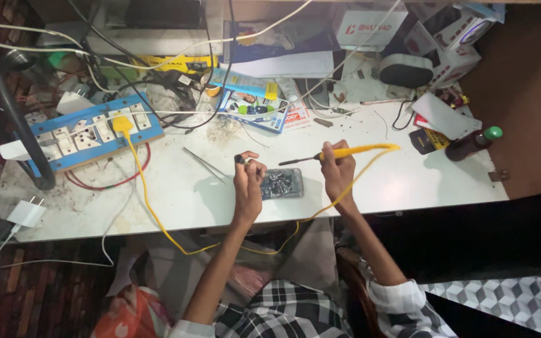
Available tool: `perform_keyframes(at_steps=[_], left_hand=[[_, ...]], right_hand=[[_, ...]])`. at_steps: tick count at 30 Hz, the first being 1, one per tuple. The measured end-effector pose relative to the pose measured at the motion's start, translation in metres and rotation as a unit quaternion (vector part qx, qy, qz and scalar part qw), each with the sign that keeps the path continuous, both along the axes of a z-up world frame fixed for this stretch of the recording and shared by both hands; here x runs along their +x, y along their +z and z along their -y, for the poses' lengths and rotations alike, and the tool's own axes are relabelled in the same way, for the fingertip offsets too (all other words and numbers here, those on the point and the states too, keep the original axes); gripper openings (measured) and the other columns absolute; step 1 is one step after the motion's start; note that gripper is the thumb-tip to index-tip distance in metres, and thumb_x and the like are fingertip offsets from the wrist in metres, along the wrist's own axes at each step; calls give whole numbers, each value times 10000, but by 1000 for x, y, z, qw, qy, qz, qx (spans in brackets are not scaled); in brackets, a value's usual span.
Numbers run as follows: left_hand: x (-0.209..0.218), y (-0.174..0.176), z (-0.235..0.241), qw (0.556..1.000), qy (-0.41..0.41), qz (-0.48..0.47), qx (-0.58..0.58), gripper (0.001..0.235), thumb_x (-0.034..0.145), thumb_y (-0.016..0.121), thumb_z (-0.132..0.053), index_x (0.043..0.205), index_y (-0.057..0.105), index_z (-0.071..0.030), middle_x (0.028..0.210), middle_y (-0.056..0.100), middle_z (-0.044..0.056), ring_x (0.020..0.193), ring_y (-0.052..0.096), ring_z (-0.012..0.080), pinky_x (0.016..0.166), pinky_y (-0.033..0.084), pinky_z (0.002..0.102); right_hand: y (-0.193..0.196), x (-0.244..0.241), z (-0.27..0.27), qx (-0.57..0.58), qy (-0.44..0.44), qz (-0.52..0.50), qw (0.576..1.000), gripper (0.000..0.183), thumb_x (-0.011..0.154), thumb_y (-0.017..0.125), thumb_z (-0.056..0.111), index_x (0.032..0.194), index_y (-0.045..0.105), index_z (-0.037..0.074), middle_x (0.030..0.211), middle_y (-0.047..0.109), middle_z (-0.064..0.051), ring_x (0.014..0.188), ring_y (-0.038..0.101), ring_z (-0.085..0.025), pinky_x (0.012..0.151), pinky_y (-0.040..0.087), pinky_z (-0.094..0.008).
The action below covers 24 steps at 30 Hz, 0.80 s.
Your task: The person solders a small electronic circuit board using a soldering iron and solder wire. They hold the board with one hand and apply the soldering iron with the other, working on various points on the board.
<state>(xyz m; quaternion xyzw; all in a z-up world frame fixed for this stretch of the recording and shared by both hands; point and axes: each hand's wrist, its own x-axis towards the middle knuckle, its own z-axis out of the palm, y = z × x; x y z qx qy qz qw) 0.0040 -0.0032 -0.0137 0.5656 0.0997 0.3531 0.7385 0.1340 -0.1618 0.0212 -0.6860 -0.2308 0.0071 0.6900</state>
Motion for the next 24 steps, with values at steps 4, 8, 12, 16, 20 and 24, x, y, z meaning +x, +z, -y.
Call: perform_keyframes(at_steps=[4,8,12,16,20,24], left_hand=[[4,-3,-6,998,-6,-15,60,339,1128,399,-358,1256,482,-55,807,512,11,756,453,84,688,397,258],[19,-8,-17,994,-22,-15,103,322,1134,385,-353,1231,482,-61,785,509,7,731,444,81,676,387,258],[31,-28,-19,999,-4,6,36,292,1125,416,-330,1216,504,-66,806,512,-1,747,462,78,682,396,249],[32,-27,-17,998,1,35,-55,280,1100,443,-344,1207,498,-91,809,516,3,698,431,63,600,339,220],[18,-14,-2,995,-18,32,-94,293,1095,449,-358,1214,485,-93,831,517,-4,749,462,57,634,372,219],[-8,35,-14,991,-1,-127,46,318,1063,468,-382,1200,562,-111,687,472,54,627,446,127,579,349,280]], right_hand=[[-19,-8,3,114,-11,-103,988,287,1078,543,285,881,487,85,676,463,23,506,378,-37,435,316,-217],[-35,-20,4,122,-49,-119,984,283,1080,525,270,878,481,75,694,479,24,521,401,-41,441,336,-219],[-44,-30,12,58,-66,-23,996,297,1092,512,251,867,520,57,653,486,12,536,436,-51,469,359,-227],[-26,-34,6,73,-80,-26,994,298,1081,518,226,840,502,51,661,456,17,550,388,-50,477,325,-242],[-22,-45,12,49,-97,21,994,306,1075,506,205,816,497,42,660,478,9,559,425,-57,504,358,-245],[-18,-44,8,30,-121,69,990,327,1077,509,193,793,506,31,644,487,-12,554,440,-72,511,359,-254]])
